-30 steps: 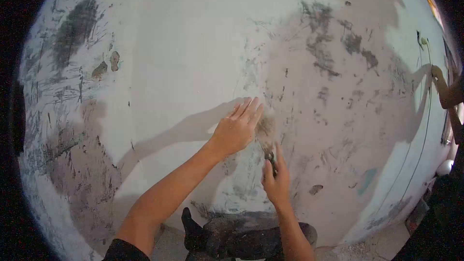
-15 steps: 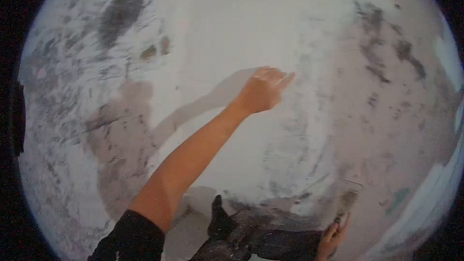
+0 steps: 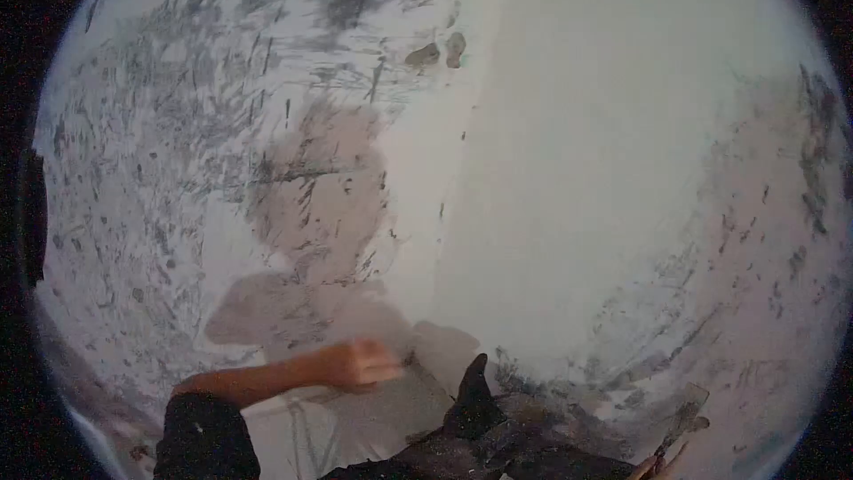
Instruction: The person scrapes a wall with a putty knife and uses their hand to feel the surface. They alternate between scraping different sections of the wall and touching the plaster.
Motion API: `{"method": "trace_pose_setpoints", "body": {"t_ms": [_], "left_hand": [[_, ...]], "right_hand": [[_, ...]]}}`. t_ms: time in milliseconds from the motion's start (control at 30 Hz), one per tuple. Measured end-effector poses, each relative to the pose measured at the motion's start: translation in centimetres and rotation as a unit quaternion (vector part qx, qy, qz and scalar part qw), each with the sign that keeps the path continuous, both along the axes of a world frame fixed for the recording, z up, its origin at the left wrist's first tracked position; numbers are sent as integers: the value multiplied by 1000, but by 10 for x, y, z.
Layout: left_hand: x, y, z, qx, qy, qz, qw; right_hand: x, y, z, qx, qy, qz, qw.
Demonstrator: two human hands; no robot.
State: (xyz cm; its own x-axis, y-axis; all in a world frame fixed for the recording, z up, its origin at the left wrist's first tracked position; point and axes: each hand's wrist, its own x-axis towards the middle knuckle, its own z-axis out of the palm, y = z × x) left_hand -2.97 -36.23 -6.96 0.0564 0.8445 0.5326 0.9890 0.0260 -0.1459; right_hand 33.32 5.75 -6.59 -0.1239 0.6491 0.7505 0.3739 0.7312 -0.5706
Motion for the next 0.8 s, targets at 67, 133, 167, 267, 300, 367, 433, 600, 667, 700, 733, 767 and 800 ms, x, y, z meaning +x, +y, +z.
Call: {"method": "trace_pose_setpoints", "body": {"t_ms": [67,133,167,267,300,367,433,600,667,700,733,767,800], "left_hand": [[26,-58,-95,-155,-89,76,981],[75,-96,-130,-364,-285,172,870],[85,-108,-166,-453,-402,191,773],[104,-90,-205,-797,-271,63,537],[101,-68,-217,-794,-270,57,541],[79,-36,-253,-669,-372,84,638],[54,-11,-230,-343,-324,63,880],[9,5,-36,27,-99,195,975],[-11,-15,21,110,-5,277,955],[-20,-26,44,142,19,333,932],[-20,-35,69,163,33,359,918],[-20,-43,90,185,48,385,903],[-22,-48,102,175,52,386,904]], "right_hand": [[-3,10,-11,-2,-30,-5,1000],[1,26,-26,50,-132,-68,988],[-1,22,-23,43,-138,-64,987],[-9,4,-10,59,-159,-52,984],[-14,-9,2,59,-137,-33,988],[-13,1,1,77,-134,-35,987],[-14,-3,-5,74,-132,-29,988],[-10,27,-27,142,-76,-43,986],[-3,31,-30,81,-86,-32,992],[-3,37,-34,70,-76,-32,994],[-4,37,-39,58,-67,-31,996],[-9,32,-39,65,-41,-48,996],[-6,38,-47,55,-42,-46,997]]}}
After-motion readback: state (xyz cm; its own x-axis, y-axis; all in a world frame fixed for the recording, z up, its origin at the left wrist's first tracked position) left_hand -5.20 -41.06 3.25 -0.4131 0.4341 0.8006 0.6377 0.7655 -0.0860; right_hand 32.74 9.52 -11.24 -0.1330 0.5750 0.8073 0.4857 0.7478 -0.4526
